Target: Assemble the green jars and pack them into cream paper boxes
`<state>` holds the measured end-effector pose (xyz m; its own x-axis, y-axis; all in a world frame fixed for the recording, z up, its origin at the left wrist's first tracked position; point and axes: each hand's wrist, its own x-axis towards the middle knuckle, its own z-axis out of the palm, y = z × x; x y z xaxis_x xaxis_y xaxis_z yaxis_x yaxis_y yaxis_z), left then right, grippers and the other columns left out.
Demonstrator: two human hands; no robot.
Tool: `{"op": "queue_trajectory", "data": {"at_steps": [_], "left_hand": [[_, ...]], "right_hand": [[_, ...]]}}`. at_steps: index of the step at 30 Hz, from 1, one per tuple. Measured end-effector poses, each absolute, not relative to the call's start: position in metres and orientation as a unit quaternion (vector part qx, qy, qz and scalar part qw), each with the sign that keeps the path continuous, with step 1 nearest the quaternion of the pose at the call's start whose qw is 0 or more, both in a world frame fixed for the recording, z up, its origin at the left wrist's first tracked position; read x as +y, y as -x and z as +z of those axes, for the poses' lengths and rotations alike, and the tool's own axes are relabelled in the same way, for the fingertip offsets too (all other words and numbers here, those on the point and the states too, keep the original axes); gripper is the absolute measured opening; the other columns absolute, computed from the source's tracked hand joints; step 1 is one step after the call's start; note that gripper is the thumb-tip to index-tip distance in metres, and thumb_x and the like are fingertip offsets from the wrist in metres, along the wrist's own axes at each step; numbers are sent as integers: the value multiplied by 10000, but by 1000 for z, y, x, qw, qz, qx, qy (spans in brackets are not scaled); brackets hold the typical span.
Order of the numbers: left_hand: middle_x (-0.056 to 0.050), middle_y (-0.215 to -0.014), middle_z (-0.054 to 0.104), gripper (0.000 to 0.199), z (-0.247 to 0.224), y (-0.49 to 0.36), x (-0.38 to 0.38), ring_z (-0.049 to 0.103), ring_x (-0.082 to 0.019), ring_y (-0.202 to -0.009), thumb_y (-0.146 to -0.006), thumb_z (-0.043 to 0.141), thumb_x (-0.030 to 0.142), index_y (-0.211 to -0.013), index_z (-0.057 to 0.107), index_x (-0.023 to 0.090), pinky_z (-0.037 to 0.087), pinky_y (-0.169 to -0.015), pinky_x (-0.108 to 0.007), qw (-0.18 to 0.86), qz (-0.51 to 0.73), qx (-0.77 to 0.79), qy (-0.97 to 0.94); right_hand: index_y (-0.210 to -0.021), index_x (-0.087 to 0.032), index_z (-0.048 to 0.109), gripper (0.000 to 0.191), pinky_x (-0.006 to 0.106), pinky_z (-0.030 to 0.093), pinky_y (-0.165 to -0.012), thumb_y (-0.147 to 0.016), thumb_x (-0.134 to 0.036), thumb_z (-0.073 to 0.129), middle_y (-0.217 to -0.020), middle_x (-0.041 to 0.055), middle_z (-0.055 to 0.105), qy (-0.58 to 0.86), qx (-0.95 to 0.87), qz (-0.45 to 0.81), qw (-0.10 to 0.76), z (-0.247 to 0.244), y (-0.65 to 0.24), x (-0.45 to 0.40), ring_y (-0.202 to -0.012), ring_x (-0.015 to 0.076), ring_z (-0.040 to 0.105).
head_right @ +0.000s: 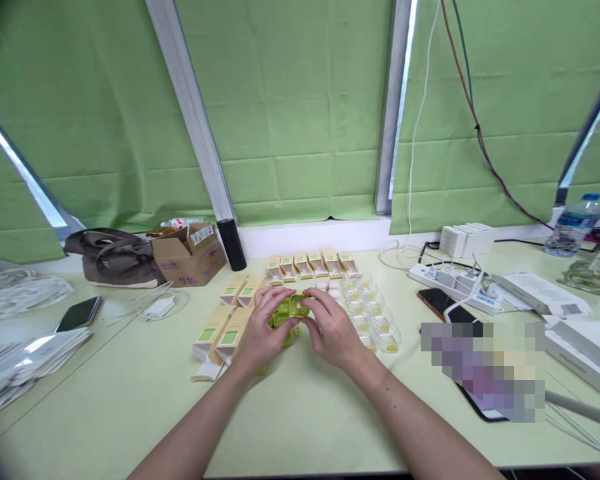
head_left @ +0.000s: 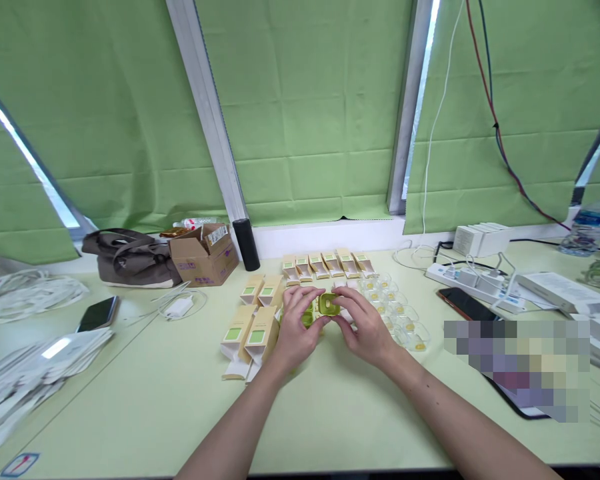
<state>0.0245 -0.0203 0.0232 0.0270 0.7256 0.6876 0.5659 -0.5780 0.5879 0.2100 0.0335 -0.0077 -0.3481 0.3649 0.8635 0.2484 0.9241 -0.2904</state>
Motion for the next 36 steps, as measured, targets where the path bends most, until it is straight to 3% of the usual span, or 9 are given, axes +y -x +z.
{"op": "queue_trajectory", "data": {"at_steps": [13,22,28,36], "left_hand": [[-98,-1224,676,392,24,-24,-23,504,-302,-1253,-878,753,187,-1257,723,282,466,-1092,-506,77,551,438,-706],[-89,-1205,684,377,22,-24,-22,522,-295,-1225,-880,763,214,-1249,730,285,475,-1062,-479,68,561,442,-697],[-87,-1215,680,390,23,-25,-22,511,-294,-1247,-887,754,203,-1267,723,287,471,-1074,-474,78,557,446,-696],[-84,-1207,683,390,22,-25,-23,515,-286,-1221,-895,759,205,-1275,718,283,473,-1066,-478,52,563,435,-701]], "right_hand": [[-1434,-283,559,453,528,592,-1020,-1019,-112,504,-1387,173,599,171,-838,-18,518,-6,-211,33,-1296,326,609],[-1490,-317,521,529,508,603,-990,-1024,-72,465,-1424,158,573,155,-840,-3,520,-2,-210,31,-1316,321,591],[-1394,-292,616,415,494,589,-1037,-1031,-121,512,-1401,154,615,168,-828,16,534,-6,-211,33,-1319,312,611],[-1350,-238,620,410,468,628,-940,-1008,-53,490,-1401,189,589,142,-829,-37,540,-4,-210,33,-1309,311,608]]}}
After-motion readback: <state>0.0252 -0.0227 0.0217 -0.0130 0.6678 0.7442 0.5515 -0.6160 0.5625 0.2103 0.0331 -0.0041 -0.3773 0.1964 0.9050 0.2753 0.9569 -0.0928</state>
